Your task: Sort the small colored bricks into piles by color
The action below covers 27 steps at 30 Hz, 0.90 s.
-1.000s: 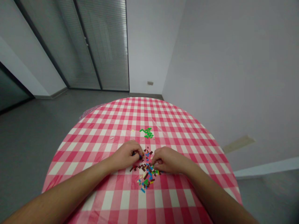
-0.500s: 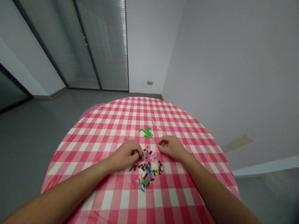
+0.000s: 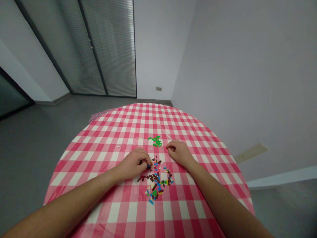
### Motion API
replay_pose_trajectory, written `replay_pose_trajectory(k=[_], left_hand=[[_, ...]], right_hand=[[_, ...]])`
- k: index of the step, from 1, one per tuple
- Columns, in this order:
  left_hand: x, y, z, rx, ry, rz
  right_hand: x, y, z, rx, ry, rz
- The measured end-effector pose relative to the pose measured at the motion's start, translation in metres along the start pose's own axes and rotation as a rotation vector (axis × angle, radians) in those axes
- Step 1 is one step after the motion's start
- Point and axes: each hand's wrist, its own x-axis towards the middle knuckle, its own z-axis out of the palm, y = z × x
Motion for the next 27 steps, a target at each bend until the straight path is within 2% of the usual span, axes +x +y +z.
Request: replay_pose_trajectory(k=[5,11,27], left_hand=[[0.0,-0.002,0.001,0.014,0.01,-0.002],[0.0,-0.004,0.0,0.043,0.028,-0.036],[-0.001,-0.004,0.001,0.031,0.046,-0.036]], right_hand=[[-0.004,-0.004,-0.005,0.097,-0.031,0.083],[-0.011,-0.01,-0.013,0.09,-0.086,0.087],[-0.01,-0.01,-0.007,-0.005,-0.09,-0.047]])
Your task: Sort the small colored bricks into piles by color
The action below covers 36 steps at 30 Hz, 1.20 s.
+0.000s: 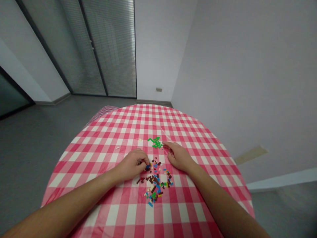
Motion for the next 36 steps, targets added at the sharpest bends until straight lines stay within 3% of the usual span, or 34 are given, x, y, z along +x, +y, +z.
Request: replay_pose_trajectory(k=[4,6,10,12,14,28,30,32,34,36], left_hand=[[0.0,0.0,0.0,0.007,-0.005,0.013],[0.0,0.0,0.0,0.007,-0.006,0.01],[0.001,0.001,0.0,0.007,-0.017,0.007],[0.0,0.001,0.001,0.004,-0.019,0.004],[0.001,0.001,0.001,0.005,-0.021,0.001],[0.001,0.001,0.001,-0.001,-0.013,0.016],[0.001,0.002,0.0,-0.001,-0.018,0.013],[0.0,0.002,0.0,-0.001,-0.026,0.009],[0.0,0.001,0.001,-0.005,-0.028,0.008],[0.0,0.001,0.001,-0.011,-0.023,0.009]], right_hand=[[-0.002,-0.008,-0.009,0.099,-0.024,-0.052],[-0.005,-0.015,-0.018,0.178,-0.18,-0.028],[-0.013,-0.034,-0.033,0.312,-0.614,0.053],[-0.015,-0.042,-0.036,0.285,-0.707,0.041],[-0.017,-0.047,-0.035,0.229,-0.721,0.023],[-0.02,-0.061,-0.016,0.072,-0.545,-0.072],[-0.017,-0.055,-0.013,0.078,-0.442,-0.038],[-0.011,-0.044,-0.012,0.03,-0.261,0.044],[-0.004,-0.03,-0.012,-0.064,-0.079,0.124],[0.001,-0.017,-0.012,-0.185,0.022,0.177]])
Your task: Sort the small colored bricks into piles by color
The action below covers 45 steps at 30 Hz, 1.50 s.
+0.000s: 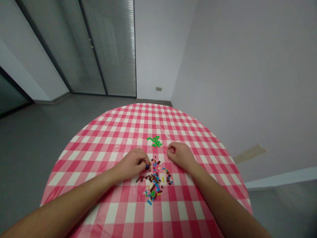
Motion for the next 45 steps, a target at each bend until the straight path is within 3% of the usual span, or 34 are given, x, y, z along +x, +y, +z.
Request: replay_pose_trajectory(k=[5,12,27,32,35,39,45], left_hand=[[0.0,-0.003,0.001,-0.005,-0.001,0.011],[-0.002,-0.004,0.001,-0.01,0.005,0.017],[-0.001,-0.006,-0.002,0.01,0.005,0.026],[-0.002,-0.008,-0.004,0.022,0.011,0.029],[-0.001,-0.006,-0.005,0.046,-0.007,0.041],[0.0,-0.002,-0.006,0.095,-0.032,0.086],[0.001,-0.005,-0.005,0.149,-0.034,0.119]], right_hand=[[0.011,0.013,0.011,-0.217,0.013,0.013],[0.006,0.004,0.011,-0.289,-0.034,-0.068],[0.005,0.01,0.015,-0.131,-0.042,-0.126],[0.003,0.006,0.01,0.1,-0.026,-0.182],[-0.006,-0.004,0.001,0.267,-0.189,-0.301],[-0.02,-0.022,-0.01,0.302,-0.466,-0.426],[-0.028,-0.034,-0.014,0.227,-0.57,-0.44]])
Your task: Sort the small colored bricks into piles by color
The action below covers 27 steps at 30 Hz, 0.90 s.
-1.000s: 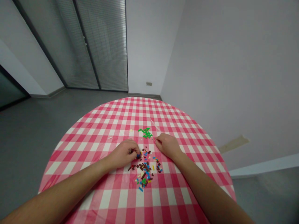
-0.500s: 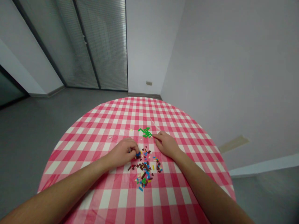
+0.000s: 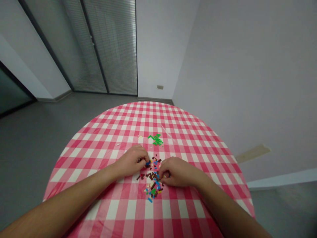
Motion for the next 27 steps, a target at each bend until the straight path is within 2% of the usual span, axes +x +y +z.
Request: replay_pose_trajectory(k=[7,17,23,27], left_hand=[[0.0,-0.002,0.002,0.006,-0.01,0.003],[0.001,0.005,-0.002,-0.015,-0.027,0.034],[-0.003,0.016,-0.004,-0.09,-0.174,0.18],[-0.005,0.016,0.0,-0.052,-0.273,0.219]], right_hand=[[0.003,-0.002,0.003,-0.037,0.04,0.024],[0.006,-0.01,0.007,0.043,0.037,-0.053],[0.005,-0.007,0.009,0.066,0.029,-0.082],[0.004,-0.007,0.008,0.055,0.002,-0.078]])
